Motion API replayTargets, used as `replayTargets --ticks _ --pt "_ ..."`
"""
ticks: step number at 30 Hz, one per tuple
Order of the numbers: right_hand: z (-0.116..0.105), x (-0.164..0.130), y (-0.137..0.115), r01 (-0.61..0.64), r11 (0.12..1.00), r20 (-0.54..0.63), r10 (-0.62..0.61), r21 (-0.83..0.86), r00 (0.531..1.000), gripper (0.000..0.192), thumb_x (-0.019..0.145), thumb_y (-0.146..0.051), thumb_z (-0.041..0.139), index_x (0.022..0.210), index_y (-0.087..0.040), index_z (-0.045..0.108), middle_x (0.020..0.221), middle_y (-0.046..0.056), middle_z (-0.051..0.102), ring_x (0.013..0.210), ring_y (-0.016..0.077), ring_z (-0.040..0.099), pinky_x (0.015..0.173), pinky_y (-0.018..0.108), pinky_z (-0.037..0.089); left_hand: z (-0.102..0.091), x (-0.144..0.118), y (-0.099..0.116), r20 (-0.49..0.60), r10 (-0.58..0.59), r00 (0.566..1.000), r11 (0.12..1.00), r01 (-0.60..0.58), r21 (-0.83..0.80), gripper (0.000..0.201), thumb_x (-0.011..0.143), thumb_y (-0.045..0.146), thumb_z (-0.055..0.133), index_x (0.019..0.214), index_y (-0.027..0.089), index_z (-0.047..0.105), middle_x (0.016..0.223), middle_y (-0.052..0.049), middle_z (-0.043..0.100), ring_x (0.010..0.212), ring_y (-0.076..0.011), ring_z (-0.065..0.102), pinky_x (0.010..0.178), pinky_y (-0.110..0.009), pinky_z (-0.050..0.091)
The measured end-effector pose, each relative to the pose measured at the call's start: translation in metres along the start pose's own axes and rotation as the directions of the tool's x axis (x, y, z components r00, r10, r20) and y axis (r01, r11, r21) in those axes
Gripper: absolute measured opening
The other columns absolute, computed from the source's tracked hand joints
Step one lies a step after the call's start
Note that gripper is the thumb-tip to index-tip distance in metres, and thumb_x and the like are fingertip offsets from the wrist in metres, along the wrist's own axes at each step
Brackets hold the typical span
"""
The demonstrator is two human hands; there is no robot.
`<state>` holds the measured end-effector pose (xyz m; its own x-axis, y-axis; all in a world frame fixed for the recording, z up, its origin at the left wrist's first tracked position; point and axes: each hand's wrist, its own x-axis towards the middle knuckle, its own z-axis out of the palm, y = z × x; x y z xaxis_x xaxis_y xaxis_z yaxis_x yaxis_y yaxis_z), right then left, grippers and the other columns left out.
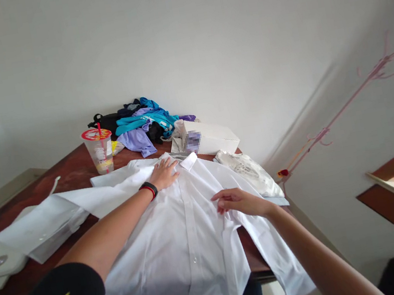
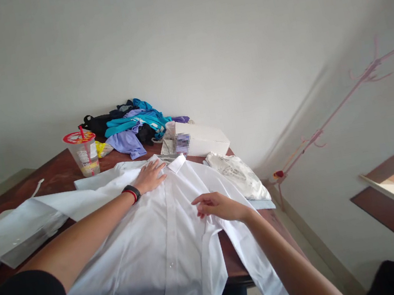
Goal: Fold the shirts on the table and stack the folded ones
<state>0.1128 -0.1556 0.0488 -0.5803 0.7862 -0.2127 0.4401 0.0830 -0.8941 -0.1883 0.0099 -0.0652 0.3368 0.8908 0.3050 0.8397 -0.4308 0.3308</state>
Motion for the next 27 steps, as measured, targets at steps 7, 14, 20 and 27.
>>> replayTargets --ticks 7,14,20,27 --pt "0.022 0.084 0.038 0.061 0.903 0.301 -0.205 0.425 0.931 0.051 0.083 -0.046 0.084 0.121 -0.016 0.071 0.091 0.006 0.075 0.080 0.0170 0.073 0.081 0.032 0.055 0.000 0.003 -0.002 0.052 -0.029 0.998 0.992 0.023 0.124 0.062 0.104 0.048 0.044 0.161 0.025 0.039 0.171 -0.012 0.026 0.156 -0.0377 0.025 0.123 -0.057 0.024" --pt "0.013 0.094 0.081 0.021 0.540 0.124 -0.230 0.842 0.965 0.040 0.089 -0.042 0.077 0.114 -0.012 0.072 0.086 0.006 0.074 0.070 0.0152 0.073 0.071 0.027 0.057 0.000 0.006 -0.006 0.103 -0.065 0.993 0.977 0.042 0.207 0.063 0.106 0.051 0.040 0.164 0.027 0.034 0.174 -0.009 0.021 0.159 -0.0351 0.021 0.124 -0.055 0.027" --pt "0.012 0.094 0.077 0.006 0.500 0.125 -0.230 0.866 0.965 0.039 0.088 -0.040 0.077 0.115 -0.013 0.071 0.087 0.006 0.076 0.073 0.0160 0.074 0.072 0.028 0.057 -0.003 0.006 -0.005 0.108 -0.051 0.993 0.975 0.026 0.223 0.061 0.106 0.047 0.040 0.163 0.024 0.037 0.173 -0.010 0.022 0.158 -0.0342 0.023 0.125 -0.052 0.029" --pt "0.013 0.093 0.076 0.012 0.548 0.142 -0.238 0.837 0.961 0.038 0.087 -0.037 0.077 0.115 -0.012 0.071 0.087 0.006 0.076 0.072 0.0158 0.075 0.073 0.027 0.058 -0.005 0.006 -0.002 0.124 -0.057 0.991 0.973 0.028 0.230 0.062 0.106 0.045 0.040 0.164 0.023 0.035 0.173 -0.011 0.022 0.158 -0.0348 0.023 0.124 -0.055 0.029"
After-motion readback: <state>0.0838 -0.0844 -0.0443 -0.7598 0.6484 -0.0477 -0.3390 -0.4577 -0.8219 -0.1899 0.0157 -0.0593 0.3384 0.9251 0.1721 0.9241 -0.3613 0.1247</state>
